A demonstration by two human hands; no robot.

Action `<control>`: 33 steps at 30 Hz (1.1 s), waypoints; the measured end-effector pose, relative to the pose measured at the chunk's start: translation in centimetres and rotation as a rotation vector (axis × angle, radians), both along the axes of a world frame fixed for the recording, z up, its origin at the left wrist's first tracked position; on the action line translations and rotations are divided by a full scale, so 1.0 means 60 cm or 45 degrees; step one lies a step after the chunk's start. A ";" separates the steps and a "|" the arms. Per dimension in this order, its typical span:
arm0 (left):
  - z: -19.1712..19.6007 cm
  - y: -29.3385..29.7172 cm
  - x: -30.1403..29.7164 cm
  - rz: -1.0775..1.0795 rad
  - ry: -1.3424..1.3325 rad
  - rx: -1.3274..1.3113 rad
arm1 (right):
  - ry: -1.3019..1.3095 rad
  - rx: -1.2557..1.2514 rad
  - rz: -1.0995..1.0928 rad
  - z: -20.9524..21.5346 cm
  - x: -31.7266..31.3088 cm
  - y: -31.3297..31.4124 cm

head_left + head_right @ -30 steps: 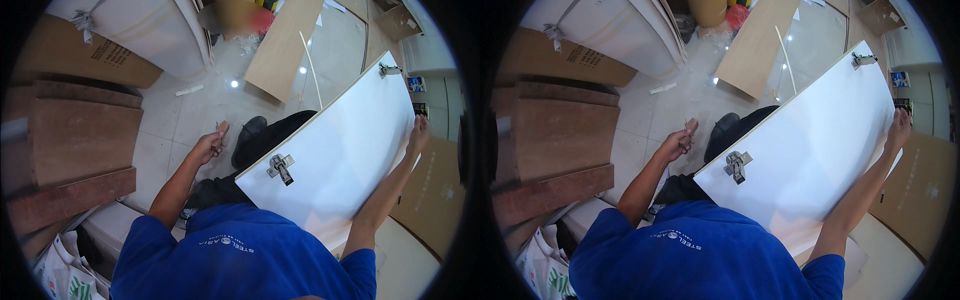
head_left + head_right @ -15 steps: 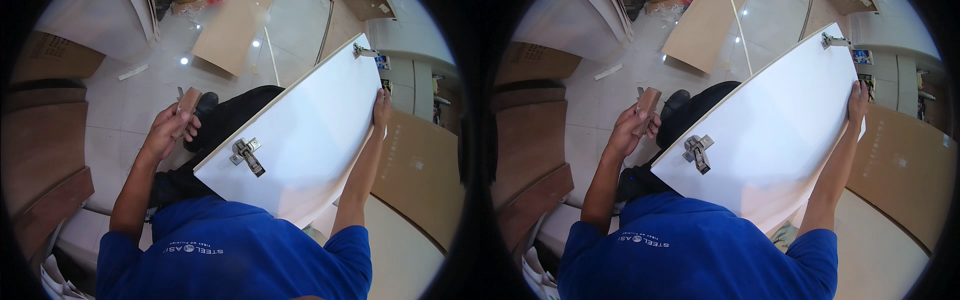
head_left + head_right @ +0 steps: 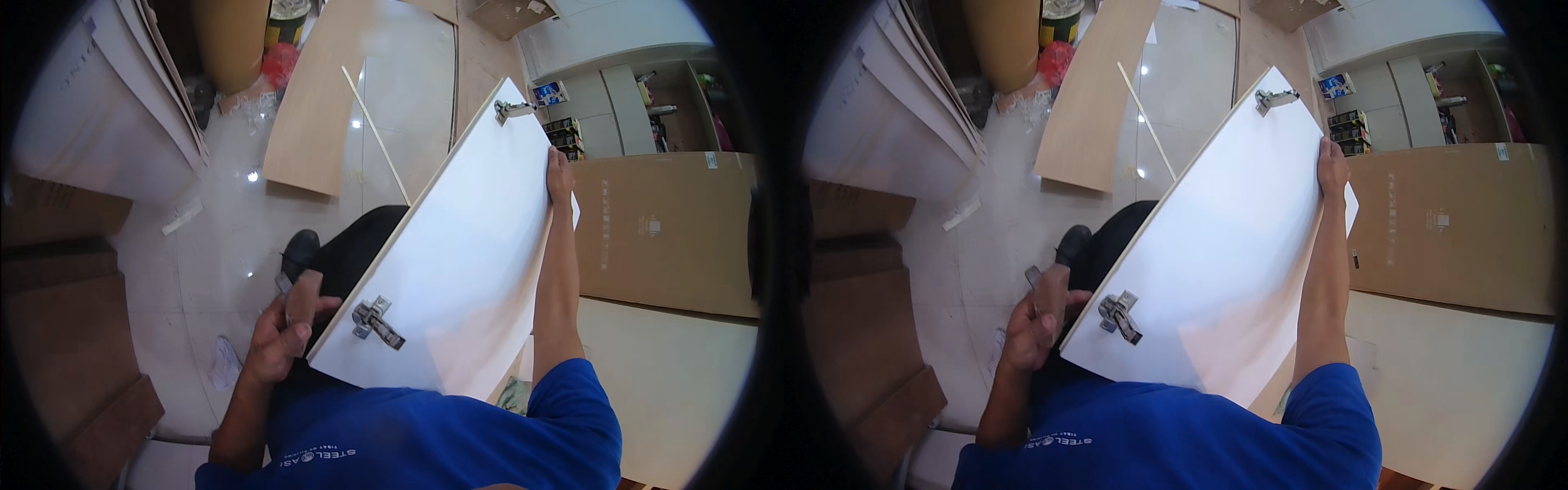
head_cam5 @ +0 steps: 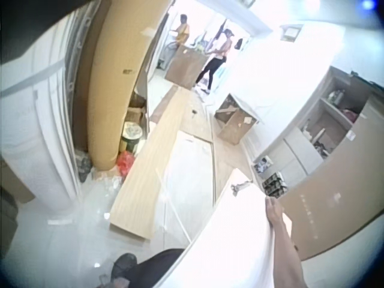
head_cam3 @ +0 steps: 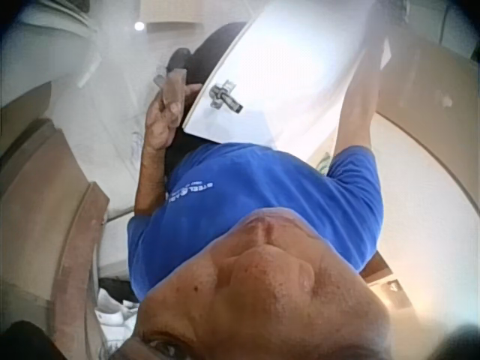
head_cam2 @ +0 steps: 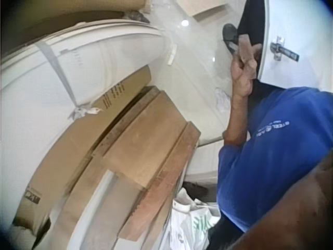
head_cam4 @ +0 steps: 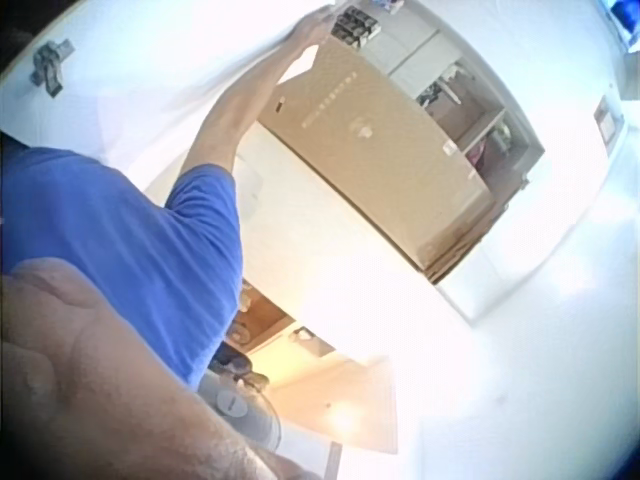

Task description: The person assembles a white cabinet door by attaching hinges and a latch. They use a screwdriver to secure the hinges and then attach a latch mechanism to the door.

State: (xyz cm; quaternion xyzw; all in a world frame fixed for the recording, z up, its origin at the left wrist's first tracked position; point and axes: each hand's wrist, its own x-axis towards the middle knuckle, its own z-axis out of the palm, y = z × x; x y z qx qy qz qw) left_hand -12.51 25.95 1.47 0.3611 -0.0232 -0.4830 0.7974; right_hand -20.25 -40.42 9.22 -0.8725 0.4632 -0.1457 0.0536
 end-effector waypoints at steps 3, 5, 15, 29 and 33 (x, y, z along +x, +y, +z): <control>-0.006 0.005 0.007 -0.051 -0.076 -0.026 | -0.036 -0.060 -0.010 0.002 0.006 0.023; -0.009 -0.008 0.021 -0.012 -0.050 -0.025 | -0.063 -0.073 -0.044 0.004 0.017 0.038; 0.011 -0.329 0.280 -0.137 -0.305 -0.197 | -0.215 -0.160 0.160 0.039 0.094 0.084; 0.085 -0.835 0.391 -0.239 -0.301 -0.041 | -0.196 0.071 0.289 0.059 0.224 0.155; 0.093 -0.849 0.405 -0.294 -0.362 -0.011 | -0.233 0.092 0.294 0.055 0.231 0.152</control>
